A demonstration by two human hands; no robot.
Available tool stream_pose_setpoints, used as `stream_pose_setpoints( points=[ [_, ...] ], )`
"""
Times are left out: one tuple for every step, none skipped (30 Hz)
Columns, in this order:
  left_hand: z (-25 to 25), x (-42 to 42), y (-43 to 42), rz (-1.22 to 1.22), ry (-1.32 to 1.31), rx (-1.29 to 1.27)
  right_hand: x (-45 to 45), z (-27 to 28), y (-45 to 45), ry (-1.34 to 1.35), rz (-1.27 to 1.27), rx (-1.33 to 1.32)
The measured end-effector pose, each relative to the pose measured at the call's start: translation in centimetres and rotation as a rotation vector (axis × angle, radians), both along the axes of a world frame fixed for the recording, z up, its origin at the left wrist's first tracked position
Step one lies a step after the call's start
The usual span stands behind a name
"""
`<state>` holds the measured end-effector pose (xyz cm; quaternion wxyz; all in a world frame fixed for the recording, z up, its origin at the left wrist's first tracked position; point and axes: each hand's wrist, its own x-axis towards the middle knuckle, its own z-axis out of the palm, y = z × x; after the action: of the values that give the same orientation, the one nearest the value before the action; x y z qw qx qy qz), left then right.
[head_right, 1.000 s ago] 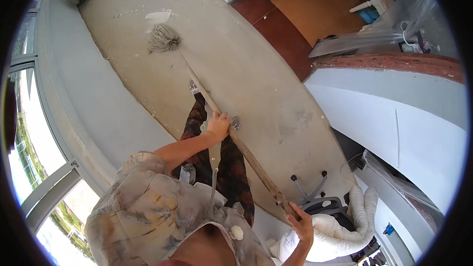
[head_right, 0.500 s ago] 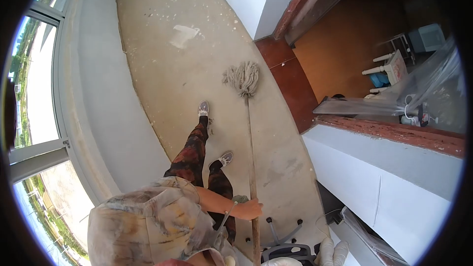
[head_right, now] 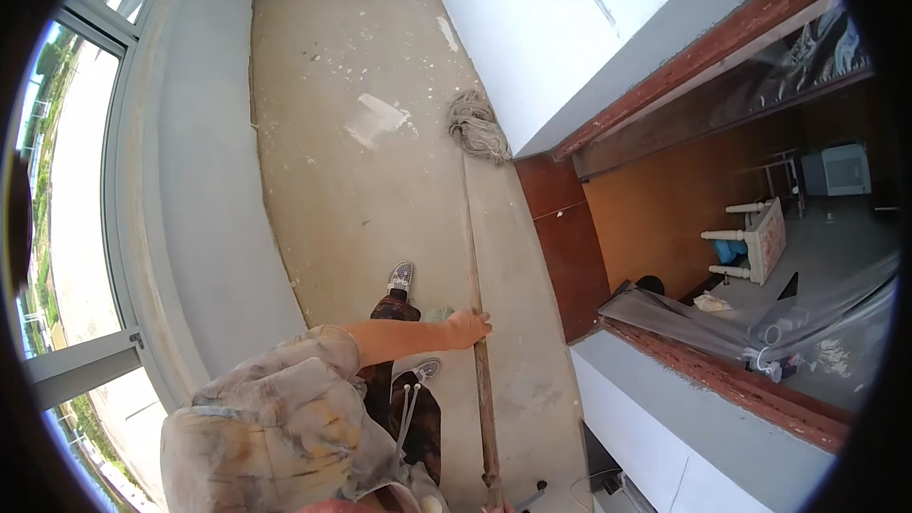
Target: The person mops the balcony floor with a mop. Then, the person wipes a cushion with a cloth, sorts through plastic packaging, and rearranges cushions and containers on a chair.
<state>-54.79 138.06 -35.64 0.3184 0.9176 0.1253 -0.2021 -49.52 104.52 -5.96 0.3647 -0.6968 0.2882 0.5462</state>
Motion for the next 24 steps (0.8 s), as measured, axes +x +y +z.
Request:
stream_pose_setpoints(
  points=[
    [-0.1, 0.0, 4.2, 0.085, 0.008, -0.018, 0.7, 0.1, 2.6, -0.004, 0.015, 0.018],
    [0.2, -0.2, 8.4, 0.168, 0.017, -0.038, 1.0, -0.2, 5.4, -0.007, 0.027, 0.041],
    [0.8, -0.1, 12.3, 0.188, 0.041, -0.025, 1.2, -0.7, 8.7, -0.018, 0.042, 0.071],
    [1.6, -0.1, 16.0, 0.206, 0.064, -0.011, 1.2, -1.2, 12.2, -0.029, 0.055, 0.101],
    [2.1, -0.3, 19.3, 0.197, 0.092, -0.017, 0.8, -2.1, 16.6, -0.045, 0.074, 0.131],
    [2.8, -0.5, 22.5, 0.191, 0.119, -0.021, 0.7, -3.2, 20.9, -0.062, 0.096, 0.165],
    [3.6, -0.9, 25.5, 0.225, 0.107, -0.004, 0.8, -4.6, 25.1, -0.064, 0.143, 0.191],
    [5.1, -1.7, 28.0, 0.256, 0.095, 0.008, 0.8, -5.7, 29.1, -0.065, 0.187, 0.212],
    [6.0, -2.4, 30.3, 0.288, 0.082, 0.018, 0.8, -6.8, 33.2, -0.058, 0.212, 0.251],
    [6.3, -3.1, 32.5, 0.32, 0.053, 0.027, 0.7, -8.0, 37.4, -0.049, 0.237, 0.287],
    [6.3, -3.7, 34.5, 0.353, 0.026, 0.034, 0.9, -9.3, 41.3, -0.055, 0.289, 0.312],
    [6.1, -4.5, 36.2, 0.385, 0.0, 0.04, 0.9, -10.8, 45.2, -0.059, 0.34, 0.337],
    [5.6, -5.4, 37.7, 0.478, -0.079, 0.065, 1.1, -12.4, 49.4, -0.084, 0.387, 0.315],
    [5.1, -6.6, 39.0, 0.576, -0.154, 0.094, 1.2, -13.9, 53.5, -0.097, 0.445, 0.344],
    [4.6, -7.9, 40.0, 0.674, -0.221, 0.127, 1.6, -16.0, 57.4, -0.137, 0.531, 0.37],
    [4.4, -9.4, 40.6, 0.783, -0.177, 0.109, 1.8, -17.2, 61.4, -0.177, 0.589, 0.409],
    [4.4, -11.1, 40.9, 0.889, -0.125, 0.095, 1.8, -18.3, 65.1, -0.219, 0.625, 0.448],
    [4.5, -12.8, 40.9, 0.998, -0.072, 0.085, 1.7, -19.6, 68.5, -0.226, 0.659, 0.495],
    [4.7, -14.7, 40.6, 0.982, 0.016, 0.052, 1.1, -20.3, 71.4, -0.21, 0.679, 0.519],
    [5.0, -16.5, 39.9, 0.963, 0.101, 0.013, 0.1, -21.0, 73.9, -0.206, 0.7, 0.551],
    [5.0, -18.0, 39.1, 0.944, 0.18, -0.03, -0.8, -21.6, 75.4, -0.206, 0.722, 0.582],
    [4.6, -19.4, 37.9, 0.903, 0.176, -0.056, -2.2, -22.0, 75.6, -0.192, 0.728, 0.602],
    [4.2, -20.6, 36.4, 0.861, 0.162, -0.081, -3.9, -22.3, 75.7, -0.186, 0.735, 0.624],
    [3.6, -21.4, 34.8, 0.824, 0.142, -0.106, -5.6, -22.4, 75.5, -0.184, 0.748, 0.647]
  ],
)
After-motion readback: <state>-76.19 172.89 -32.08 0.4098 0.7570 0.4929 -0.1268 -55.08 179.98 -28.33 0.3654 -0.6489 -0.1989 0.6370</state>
